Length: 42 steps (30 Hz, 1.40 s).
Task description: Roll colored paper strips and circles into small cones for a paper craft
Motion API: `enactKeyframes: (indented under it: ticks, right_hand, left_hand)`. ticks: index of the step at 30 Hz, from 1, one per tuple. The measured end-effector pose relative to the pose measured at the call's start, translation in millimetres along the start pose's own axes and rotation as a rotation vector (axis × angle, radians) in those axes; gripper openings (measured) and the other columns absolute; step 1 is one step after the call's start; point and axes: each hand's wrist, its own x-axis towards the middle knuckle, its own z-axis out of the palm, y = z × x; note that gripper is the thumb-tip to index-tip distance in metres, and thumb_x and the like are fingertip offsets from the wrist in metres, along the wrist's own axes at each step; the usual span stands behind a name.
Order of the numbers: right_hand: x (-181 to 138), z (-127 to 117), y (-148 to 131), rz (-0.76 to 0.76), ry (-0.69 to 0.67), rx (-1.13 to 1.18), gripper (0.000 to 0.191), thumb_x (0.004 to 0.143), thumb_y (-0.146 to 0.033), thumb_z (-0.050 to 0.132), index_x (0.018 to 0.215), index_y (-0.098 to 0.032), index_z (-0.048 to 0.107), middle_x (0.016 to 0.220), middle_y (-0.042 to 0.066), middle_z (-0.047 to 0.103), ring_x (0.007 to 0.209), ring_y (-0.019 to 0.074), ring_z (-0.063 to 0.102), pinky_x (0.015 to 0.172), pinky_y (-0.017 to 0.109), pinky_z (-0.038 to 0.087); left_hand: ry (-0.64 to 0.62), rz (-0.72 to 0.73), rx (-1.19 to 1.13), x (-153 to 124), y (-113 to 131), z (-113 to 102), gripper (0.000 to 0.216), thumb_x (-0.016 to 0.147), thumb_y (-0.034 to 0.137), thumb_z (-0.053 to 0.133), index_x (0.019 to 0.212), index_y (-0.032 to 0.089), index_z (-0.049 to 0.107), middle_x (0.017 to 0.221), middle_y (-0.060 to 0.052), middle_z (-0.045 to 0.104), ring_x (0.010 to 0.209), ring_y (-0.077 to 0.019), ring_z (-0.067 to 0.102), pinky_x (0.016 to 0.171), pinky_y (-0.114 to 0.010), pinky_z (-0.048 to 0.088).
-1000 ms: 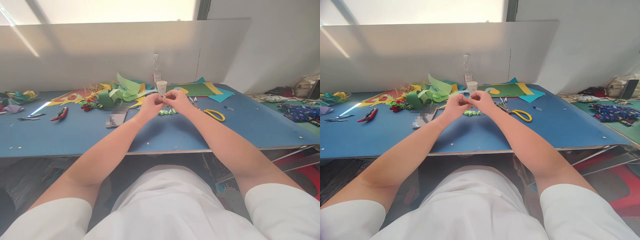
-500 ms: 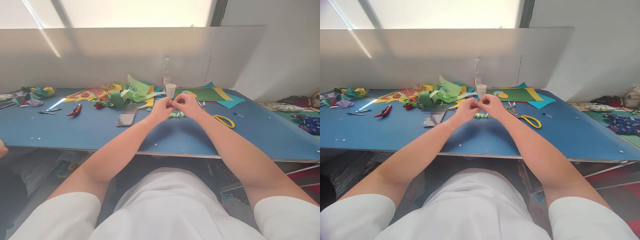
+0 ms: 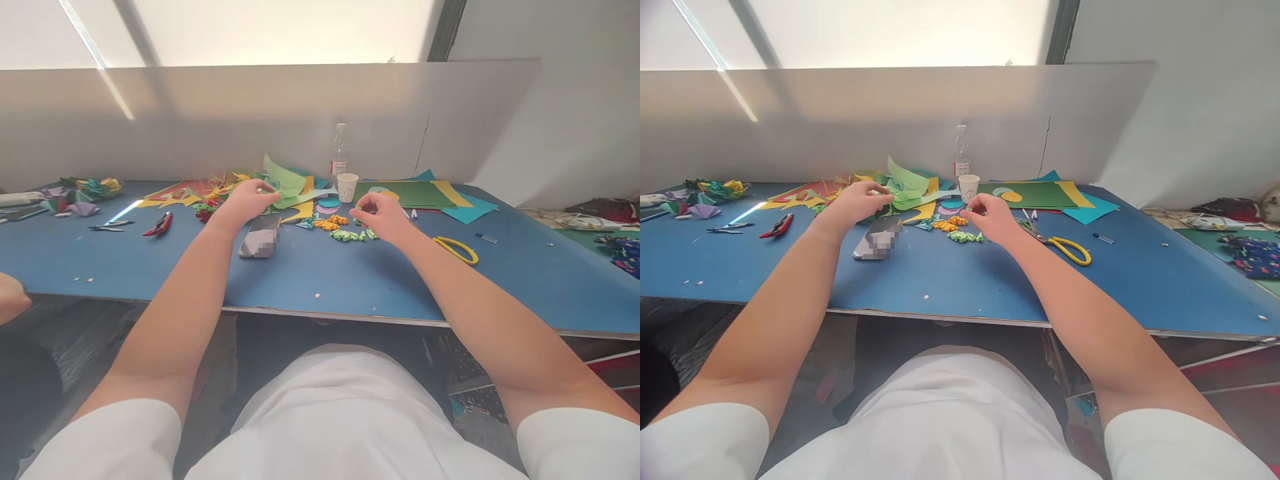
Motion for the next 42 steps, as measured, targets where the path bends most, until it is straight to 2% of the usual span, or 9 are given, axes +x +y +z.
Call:
enactKeyframes:
  ticks: [3, 6, 8, 10, 15, 19, 24, 32, 42]
  right_hand:
    - [-1.5, 0.3, -1.8, -0.012, 0.003, -0.023, 0.022, 0.088, -0.034, 0.081, 0.082, -0.023, 0.064, 0.075, 0.002, 0.069, 0.065, 0.0184, 0.057, 0.060, 0.033, 0.042]
    - [-2.6, 0.3, -2.5, -0.013, 0.001, -0.045, 0.023, 0.088, -0.036, 0.081, 0.083, -0.022, 0.064, 0.075, 0.002, 0.067, 0.065, 0.0172, 0.054, 0.062, 0.032, 0.042]
    - [-2.5, 0.0, -2.2, -0.007, 0.000, -0.062, 0.023, 0.088, -0.037, 0.080, 0.084, -0.021, 0.064, 0.076, 0.002, 0.068, 0.067, 0.0173, 0.055, 0.063, 0.032, 0.042]
    - [-2.0, -0.3, -1.7, -0.006, 0.002, -0.073, 0.023, 0.087, -0.038, 0.079, 0.085, -0.021, 0.064, 0.077, 0.002, 0.069, 0.069, 0.0178, 0.057, 0.064, 0.032, 0.042]
    - [-1.7, -0.2, -1.5, -0.018, -0.004, -0.070, 0.023, 0.087, -0.039, 0.079, 0.085, -0.021, 0.064, 0.078, 0.003, 0.068, 0.069, 0.0173, 0.056, 0.065, 0.032, 0.043]
    - [-2.3, -0.2, -1.2, -0.027, -0.011, -0.050, 0.024, 0.086, -0.039, 0.079, 0.084, -0.021, 0.063, 0.078, 0.002, 0.068, 0.068, 0.0170, 0.055, 0.064, 0.032, 0.043]
    - [-2.9, -0.3, -0.2, -0.046, -0.019, -0.049, 0.025, 0.084, -0.041, 0.079, 0.085, -0.021, 0.065, 0.079, 0.003, 0.068, 0.069, 0.0178, 0.056, 0.062, 0.032, 0.043]
    - [-4.7, -0.5, -3.9, -0.014, -0.048, -0.058, 0.026, 0.085, -0.041, 0.081, 0.085, -0.022, 0.064, 0.077, 0.001, 0.066, 0.067, 0.0166, 0.055, 0.062, 0.032, 0.043]
    - [-4.7, -0.8, -2.9, -0.021, -0.060, -0.097, 0.029, 0.087, -0.047, 0.079, 0.088, -0.021, 0.067, 0.090, 0.005, 0.073, 0.068, 0.0157, 0.055, 0.064, 0.033, 0.043]
  left_hand:
    - [-0.020, -0.243, 0.199, -3.8, -24.6, -13.1, 0.074, 0.054, 0.072, 0.098, 0.105, 0.023, 0.078, 0.083, -0.015, 0.077, 0.082, -0.0377, 0.076, 0.076, -0.048, 0.058]
    - [-0.256, -0.431, 0.470, -19.4, -15.9, -4.8, 0.115, 0.057, 0.086, 0.088, 0.151, 0.025, 0.064, 0.133, -0.027, 0.077, 0.121, -0.0529, 0.074, 0.095, -0.059, 0.059]
    - [-0.323, -0.446, 0.625, -29.9, -1.4, 4.7, 0.124, 0.065, 0.080, 0.085, 0.170, 0.028, 0.044, 0.156, -0.027, 0.065, 0.138, -0.0547, 0.066, 0.102, -0.061, 0.058]
    - [-0.328, -0.446, 0.690, -36.9, 10.1, 12.1, 0.122, 0.069, 0.068, 0.086, 0.174, 0.028, 0.037, 0.165, -0.027, 0.058, 0.138, -0.0531, 0.065, 0.098, -0.057, 0.061]
    - [-0.289, -0.444, 0.572, -39.8, 11.9, 15.2, 0.132, 0.067, 0.052, 0.088, 0.178, 0.020, 0.024, 0.160, -0.028, 0.061, 0.129, -0.0483, 0.071, 0.086, -0.048, 0.064]
    - [-0.263, -0.335, 0.468, -38.4, 7.1, 17.7, 0.140, 0.066, 0.046, 0.089, 0.181, 0.024, 0.014, 0.161, -0.028, 0.056, 0.125, -0.0471, 0.072, 0.087, -0.050, 0.064]
    - [-0.179, -0.139, 0.142, -40.3, 7.3, 28.4, 0.132, 0.067, 0.036, 0.092, 0.177, 0.037, 0.018, 0.122, -0.016, 0.069, 0.085, -0.0326, 0.074, 0.066, -0.042, 0.062]
    - [-0.046, 0.057, -0.049, -50.4, 19.1, 43.1, 0.117, 0.064, 0.029, 0.095, 0.165, 0.042, 0.036, 0.129, -0.010, 0.063, 0.107, -0.0303, 0.069, 0.087, -0.046, 0.066]
    - [-0.057, -0.009, -0.038, -55.2, 27.9, 44.8, 0.117, 0.065, 0.029, 0.097, 0.163, 0.044, 0.034, 0.137, -0.013, 0.062, 0.099, -0.0296, 0.072, 0.067, -0.041, 0.066]
